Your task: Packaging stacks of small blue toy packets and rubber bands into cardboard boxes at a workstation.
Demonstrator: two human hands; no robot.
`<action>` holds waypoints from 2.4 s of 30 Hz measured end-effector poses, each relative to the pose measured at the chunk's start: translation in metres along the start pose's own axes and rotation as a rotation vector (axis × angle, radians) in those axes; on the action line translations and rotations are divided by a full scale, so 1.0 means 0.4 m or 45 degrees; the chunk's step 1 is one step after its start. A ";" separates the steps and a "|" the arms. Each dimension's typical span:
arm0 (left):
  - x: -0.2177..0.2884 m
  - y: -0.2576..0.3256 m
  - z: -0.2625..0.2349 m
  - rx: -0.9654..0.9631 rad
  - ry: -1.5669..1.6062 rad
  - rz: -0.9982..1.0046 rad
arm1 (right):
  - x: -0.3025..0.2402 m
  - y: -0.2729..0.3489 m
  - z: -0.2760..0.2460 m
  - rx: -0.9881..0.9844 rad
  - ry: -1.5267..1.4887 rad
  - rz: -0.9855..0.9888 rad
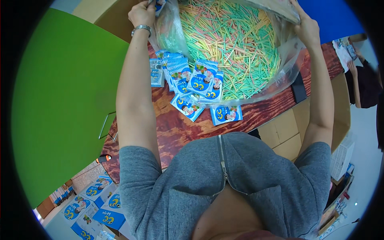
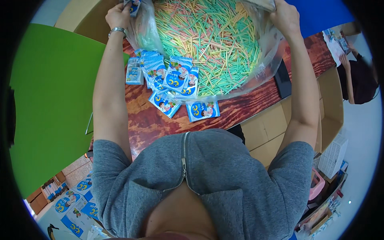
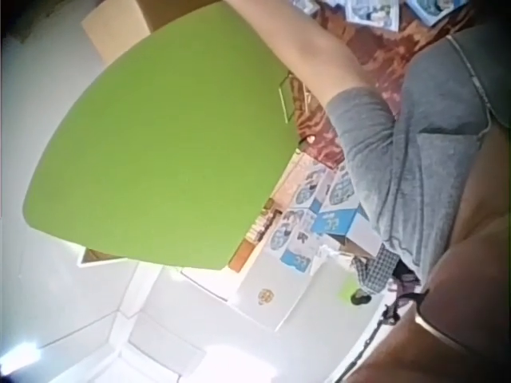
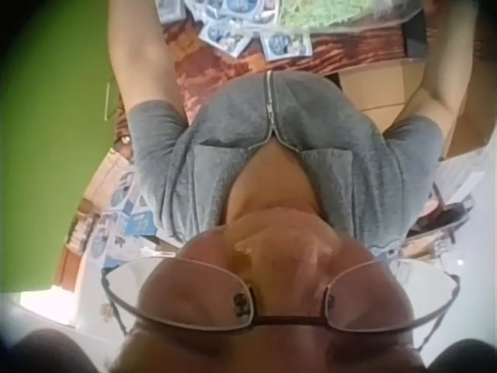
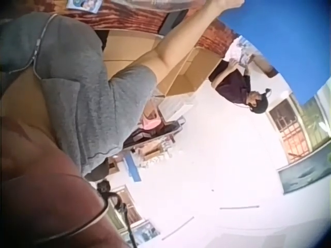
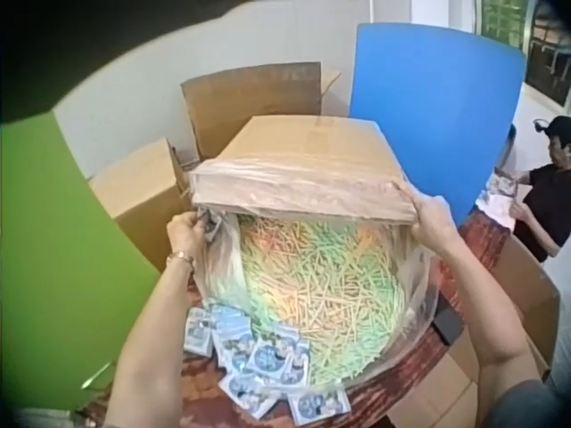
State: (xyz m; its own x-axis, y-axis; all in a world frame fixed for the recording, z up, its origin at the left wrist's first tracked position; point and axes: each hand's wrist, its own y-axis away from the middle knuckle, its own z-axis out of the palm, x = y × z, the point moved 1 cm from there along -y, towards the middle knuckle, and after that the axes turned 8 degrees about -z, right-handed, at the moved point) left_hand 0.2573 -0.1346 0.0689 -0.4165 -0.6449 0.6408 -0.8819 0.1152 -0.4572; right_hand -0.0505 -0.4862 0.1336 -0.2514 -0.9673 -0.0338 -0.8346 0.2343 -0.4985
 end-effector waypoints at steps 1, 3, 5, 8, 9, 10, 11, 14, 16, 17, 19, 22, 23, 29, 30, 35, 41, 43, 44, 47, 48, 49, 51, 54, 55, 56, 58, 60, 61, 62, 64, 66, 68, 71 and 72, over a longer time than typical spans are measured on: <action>0.003 -0.003 0.007 -0.046 -0.026 -0.035 | 0.043 0.010 0.017 -0.039 0.022 0.017; -0.014 -0.010 0.011 -0.040 -0.082 -0.013 | 0.040 0.017 0.023 -0.033 0.015 0.019; -0.027 -0.011 0.012 -0.006 -0.174 0.060 | 0.038 0.022 0.029 -0.028 0.010 0.013; -0.040 -0.001 0.008 -0.036 -0.179 0.016 | 0.026 0.027 0.034 -0.033 -0.005 -0.008; -0.037 0.005 0.010 -0.033 -0.145 0.025 | 0.023 0.029 0.027 -0.040 -0.008 -0.021; -0.035 0.010 0.010 -0.026 -0.140 0.027 | 0.019 0.031 0.021 -0.033 -0.004 -0.024; -0.035 0.014 0.004 -0.025 -0.140 0.027 | 0.007 0.031 0.015 -0.066 0.028 -0.001; -0.035 0.031 -0.011 -0.017 -0.158 0.016 | -0.007 0.046 0.005 -0.067 0.053 0.006; -0.026 0.046 -0.015 -0.031 -0.130 -0.005 | -0.005 0.061 -0.002 -0.040 0.055 -0.002; -0.032 0.051 -0.022 -0.024 -0.134 -0.005 | -0.009 0.064 -0.005 -0.010 0.037 -0.027; -0.043 0.068 -0.036 0.034 -0.068 0.004 | -0.014 0.075 -0.008 0.023 0.016 -0.054; -0.040 0.092 -0.050 0.029 -0.073 0.000 | -0.011 0.099 -0.012 0.000 0.050 -0.042; -0.047 0.098 -0.059 0.033 -0.077 -0.001 | -0.018 0.107 -0.015 0.040 0.024 -0.079; -0.044 0.143 -0.091 0.130 -0.166 0.158 | -0.041 0.149 -0.046 -0.042 -0.007 -0.021; -0.038 0.148 -0.092 0.123 -0.179 0.153 | -0.039 0.153 -0.049 -0.058 -0.016 -0.014; -0.022 0.163 -0.101 0.097 -0.201 0.131 | -0.039 0.174 -0.057 -0.018 -0.059 -0.037; 0.003 0.176 -0.105 0.123 -0.221 0.055 | -0.044 0.171 -0.059 -0.017 -0.084 -0.032; 0.011 0.185 -0.102 0.129 -0.232 0.050 | -0.047 0.173 -0.065 -0.013 -0.103 -0.036; 0.017 0.191 -0.102 0.138 -0.232 0.051 | -0.050 0.177 -0.068 -0.007 -0.103 -0.027; 0.024 0.211 -0.108 0.132 -0.212 0.013 | -0.058 0.190 -0.073 0.020 -0.128 -0.030; 0.022 0.215 -0.111 0.142 -0.212 0.015 | -0.062 0.192 -0.076 0.033 -0.151 -0.037; 0.019 0.220 -0.114 0.146 -0.199 0.022 | -0.065 0.194 -0.079 0.042 -0.152 -0.041; 0.016 0.230 -0.118 0.144 -0.201 0.019 | -0.071 0.203 -0.086 0.048 -0.189 -0.056; 0.008 0.243 -0.128 0.171 -0.184 0.075 | -0.082 0.209 -0.096 0.064 -0.184 -0.073; 0.005 0.245 -0.129 0.167 -0.187 0.073 | -0.083 0.210 -0.096 0.059 -0.185 -0.072; 0.010 0.249 -0.131 0.175 -0.177 0.074 | -0.080 0.214 -0.098 0.046 -0.177 -0.060; 0.019 0.257 -0.133 0.169 -0.168 0.072 | -0.072 0.219 -0.100 0.023 -0.168 -0.041; 0.017 0.262 -0.142 0.199 -0.130 0.103 | -0.070 0.220 -0.100 0.069 -0.207 -0.072; 0.013 0.262 -0.143 0.207 -0.151 0.113 | -0.072 0.223 -0.101 0.063 -0.208 -0.067; 0.010 0.260 -0.144 0.204 -0.152 0.113 | -0.074 0.221 -0.100 0.035 -0.170 -0.052; 0.007 0.257 -0.147 0.218 -0.127 0.120 | -0.068 0.218 -0.097 0.005 -0.132 -0.035; 0.006 0.249 -0.148 0.214 -0.128 0.128 | -0.055 0.209 -0.095 0.011 -0.081 -0.038; 0.001 0.238 -0.153 0.204 -0.129 0.133 | -0.045 0.203 -0.089 0.040 -0.077 -0.060; -0.005 0.240 -0.149 0.261 -0.181 0.219 | -0.043 0.206 -0.090 0.132 -0.111 -0.144; -0.007 0.239 -0.148 0.250 -0.182 0.215 | -0.049 0.202 -0.091 0.202 -0.149 -0.209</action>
State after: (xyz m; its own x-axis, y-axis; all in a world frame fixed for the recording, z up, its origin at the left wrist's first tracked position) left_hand 0.1611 -0.0772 0.0598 -0.5060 -0.7304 0.4587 -0.7374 0.0904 -0.6694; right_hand -0.1310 -0.4448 0.1256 -0.0527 -0.9979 -0.0370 -0.7700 0.0642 -0.6349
